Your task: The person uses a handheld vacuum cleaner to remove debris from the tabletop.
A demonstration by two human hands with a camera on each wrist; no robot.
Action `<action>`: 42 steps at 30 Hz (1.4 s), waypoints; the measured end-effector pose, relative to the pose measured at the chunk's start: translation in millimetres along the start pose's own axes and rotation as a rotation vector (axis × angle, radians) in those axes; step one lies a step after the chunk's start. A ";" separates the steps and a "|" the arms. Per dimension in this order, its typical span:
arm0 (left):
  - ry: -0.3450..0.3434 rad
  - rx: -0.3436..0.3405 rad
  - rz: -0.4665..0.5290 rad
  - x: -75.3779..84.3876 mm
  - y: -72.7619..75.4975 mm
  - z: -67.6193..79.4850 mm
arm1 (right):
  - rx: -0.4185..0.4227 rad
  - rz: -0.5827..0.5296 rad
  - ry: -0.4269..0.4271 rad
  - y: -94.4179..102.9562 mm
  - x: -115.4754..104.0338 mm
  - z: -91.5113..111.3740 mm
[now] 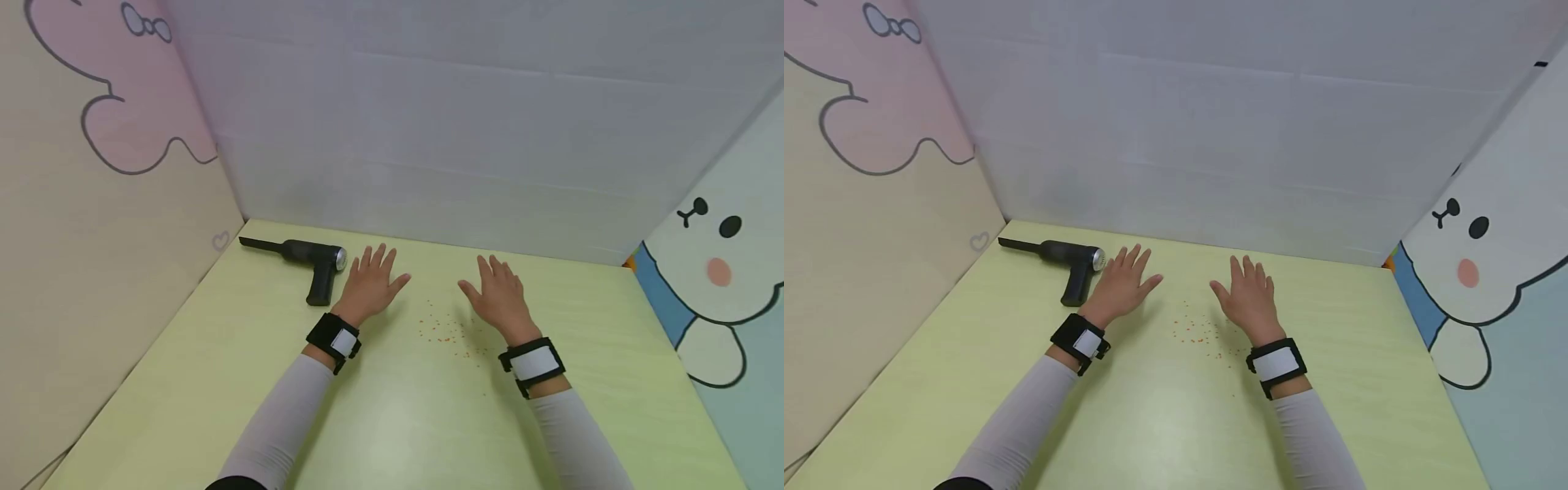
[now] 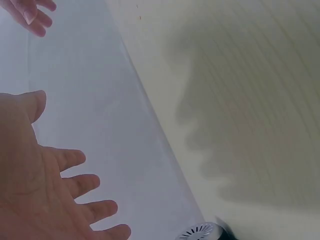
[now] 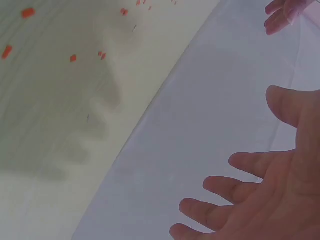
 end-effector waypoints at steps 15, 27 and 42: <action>0.067 0.082 -0.009 -62.7 17.5 -1.2 | -0.063 -0.061 0.023 -20.2 -24.2 1.8; 0.179 0.014 0.011 -116.3 23.3 -3.4 | -0.092 -0.081 0.033 -29.0 -36.5 9.9; 0.070 -0.050 -0.065 -134.9 20.0 -7.6 | -0.122 -0.120 0.047 -46.6 -70.1 19.8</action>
Point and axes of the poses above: each hand's wrist, its own z-axis away from the middle knuckle, its own y-axis out of the back of the hand, x = y × z, the point moved 4 cm from there along -z, towards the middle knuckle, and after that the axes turned 5 degrees about x, right-handed, at the moved point
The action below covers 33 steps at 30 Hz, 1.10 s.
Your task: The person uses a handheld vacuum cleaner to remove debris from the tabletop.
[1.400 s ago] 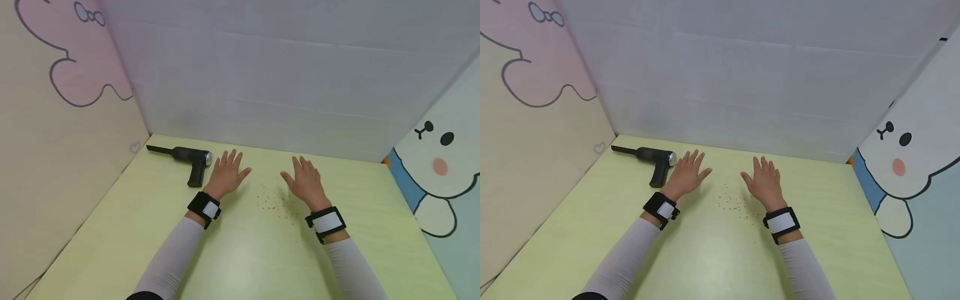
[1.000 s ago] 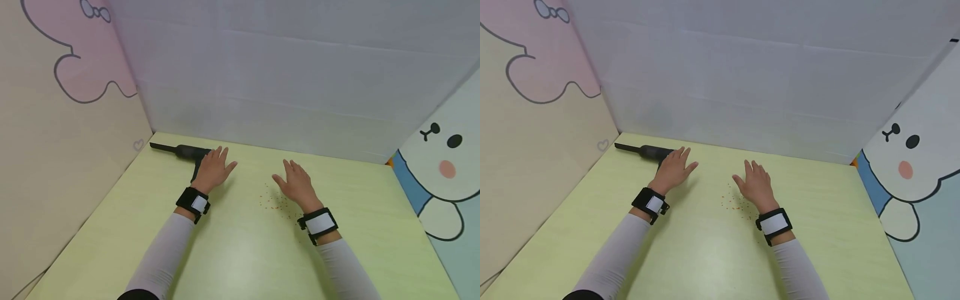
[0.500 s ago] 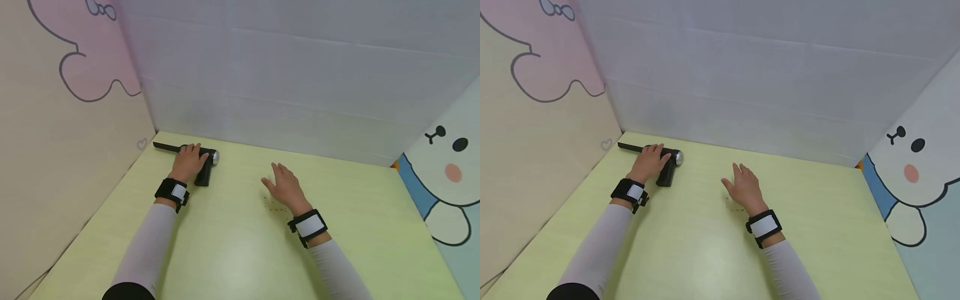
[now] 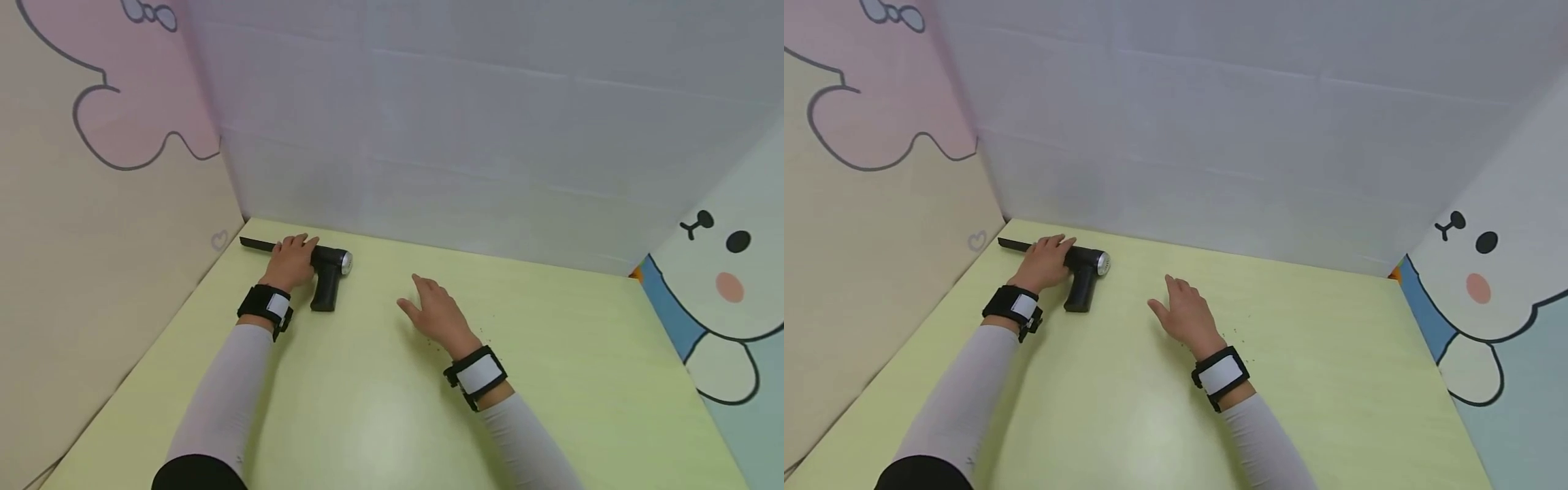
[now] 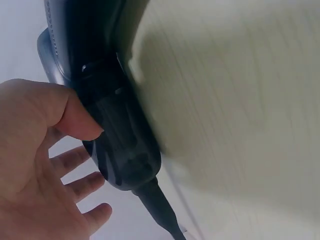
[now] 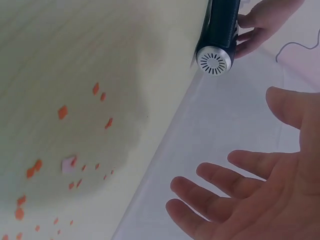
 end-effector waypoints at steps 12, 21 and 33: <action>-0.036 0.083 0.025 -9.1 -7.7 -2.3 | -0.072 -0.079 0.044 -29.6 -40.5 -8.6; -0.074 0.145 -0.031 -27.5 -3.0 11.7 | -0.124 -0.255 0.079 -49.6 -65.5 -12.2; -0.204 0.254 -0.085 23.5 25.8 23.1 | -0.148 -0.598 -0.137 -50.5 -60.9 -14.6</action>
Point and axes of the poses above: each hand's wrist, its own z-axis away from the middle knuckle, its own y-axis out of the back of the hand, x = y × z, the point moved 4 cm from there along -z, towards the middle knuckle, and after that the axes turned 5 degrees about x, right-handed, at the moved point
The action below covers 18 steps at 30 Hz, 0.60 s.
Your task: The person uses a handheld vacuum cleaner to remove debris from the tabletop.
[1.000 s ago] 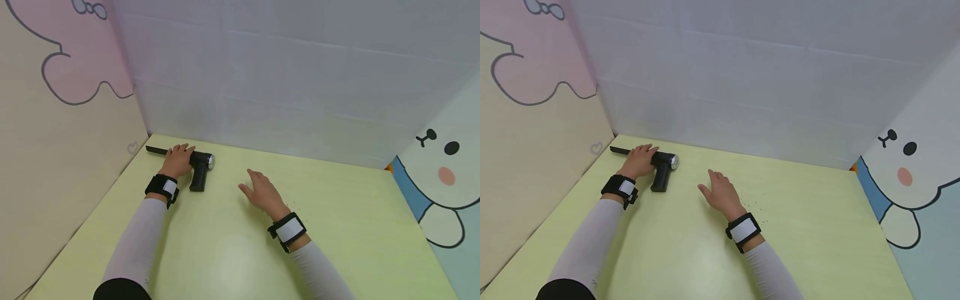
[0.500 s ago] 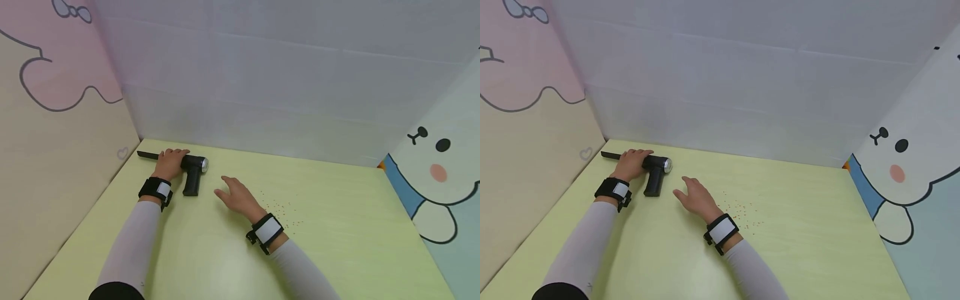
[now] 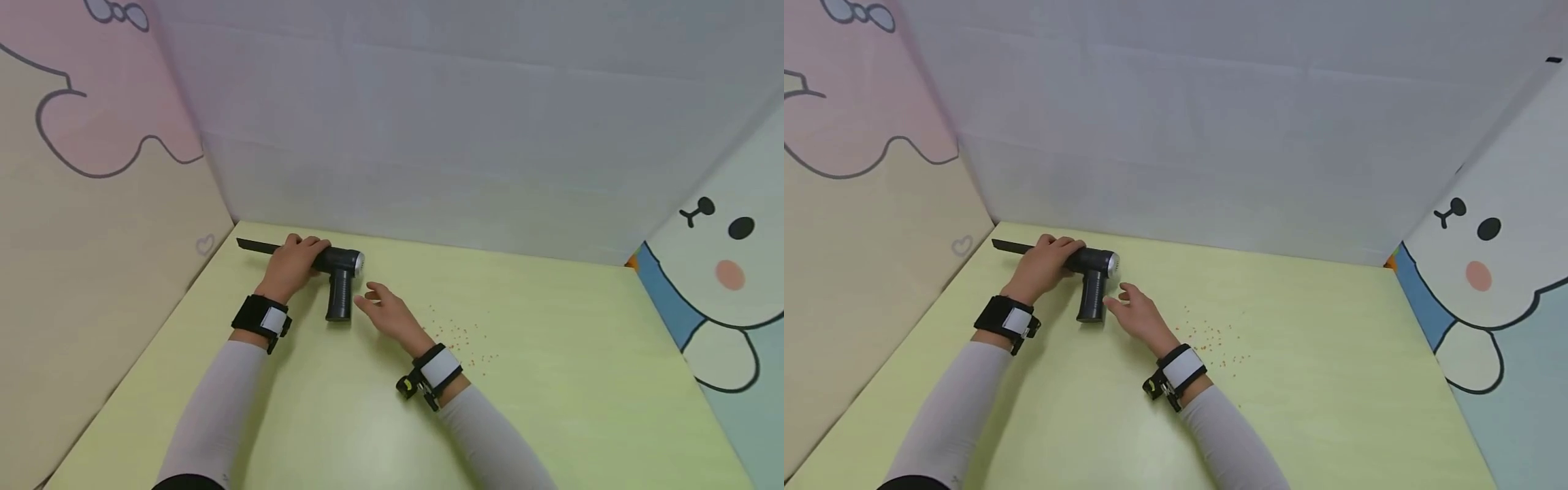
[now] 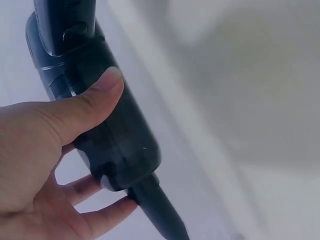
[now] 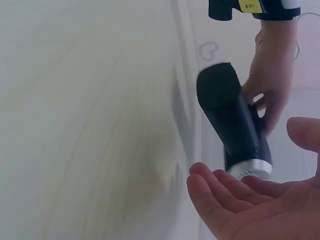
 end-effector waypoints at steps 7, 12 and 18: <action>-0.035 0.063 -0.025 43.4 19.2 -9.2 | 0.017 -0.311 -0.116 12.1 4.2 3.3; -0.051 0.079 -0.065 65.7 23.5 -13.2 | 0.024 -0.533 -0.155 22.1 12.8 1.8; -0.077 0.083 -0.063 86.8 20.7 -16.7 | 0.014 -0.748 -0.168 34.9 19.4 7.9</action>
Point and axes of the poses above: each hand's wrist, its own z-axis away from the middle knuckle, its own y-axis out of the back of the hand, x = y × z, the point moved 4 cm from there along -z, towards the middle knuckle, and after that the axes turned 5 degrees about x, right-handed, at the moved point
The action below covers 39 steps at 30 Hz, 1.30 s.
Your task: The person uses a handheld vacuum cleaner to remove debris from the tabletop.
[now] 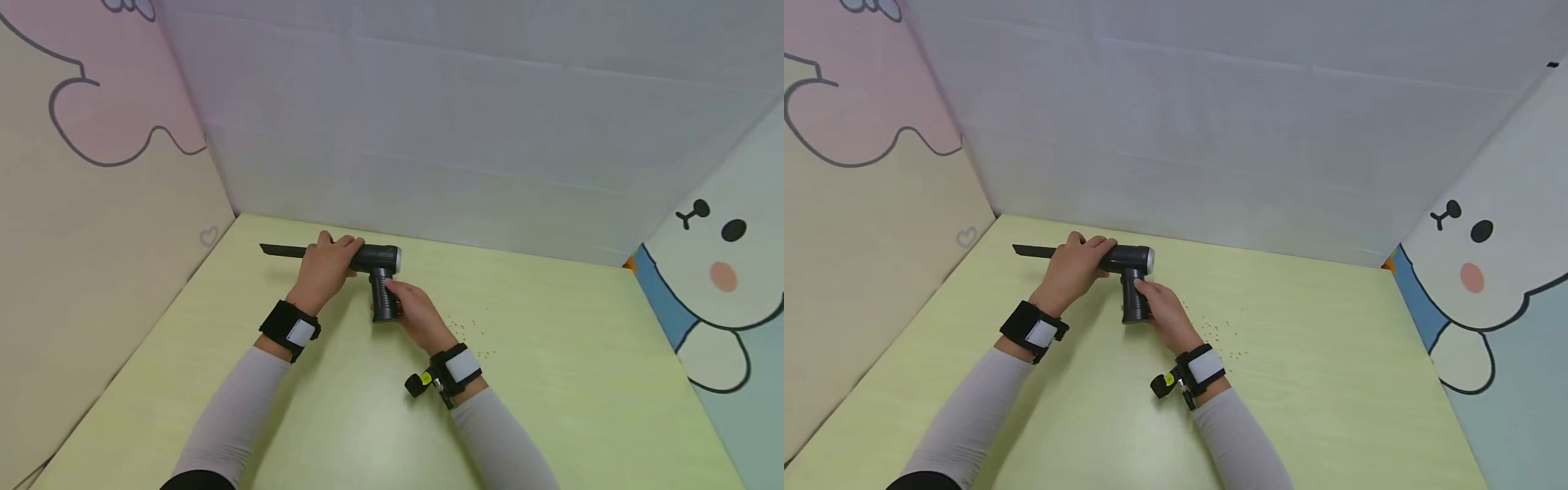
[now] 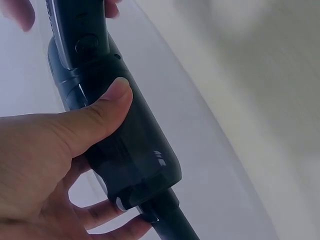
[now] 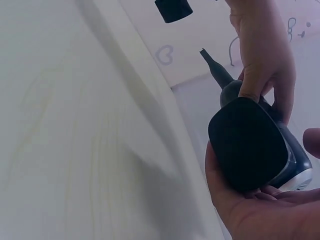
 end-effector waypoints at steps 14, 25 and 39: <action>-0.079 -0.049 -0.066 67.7 8.3 -18.3 | 0.154 0.058 0.034 43.7 -12.7 25.6; -0.104 -0.014 -0.096 110.0 3.7 -29.1 | 0.462 0.652 0.115 81.3 -28.6 40.0; -0.128 0.004 -0.132 163.9 -7.7 -48.6 | 0.663 1.036 0.210 128.5 -53.3 61.0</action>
Point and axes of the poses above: each hand's wrist, its own z-axis away from the middle knuckle, its own y-axis out of the back of the hand, x = y × z, the point moved 4 cm from there along -z, towards the middle knuckle, and after that the axes turned 5 degrees about x, right-handed, at the moved point
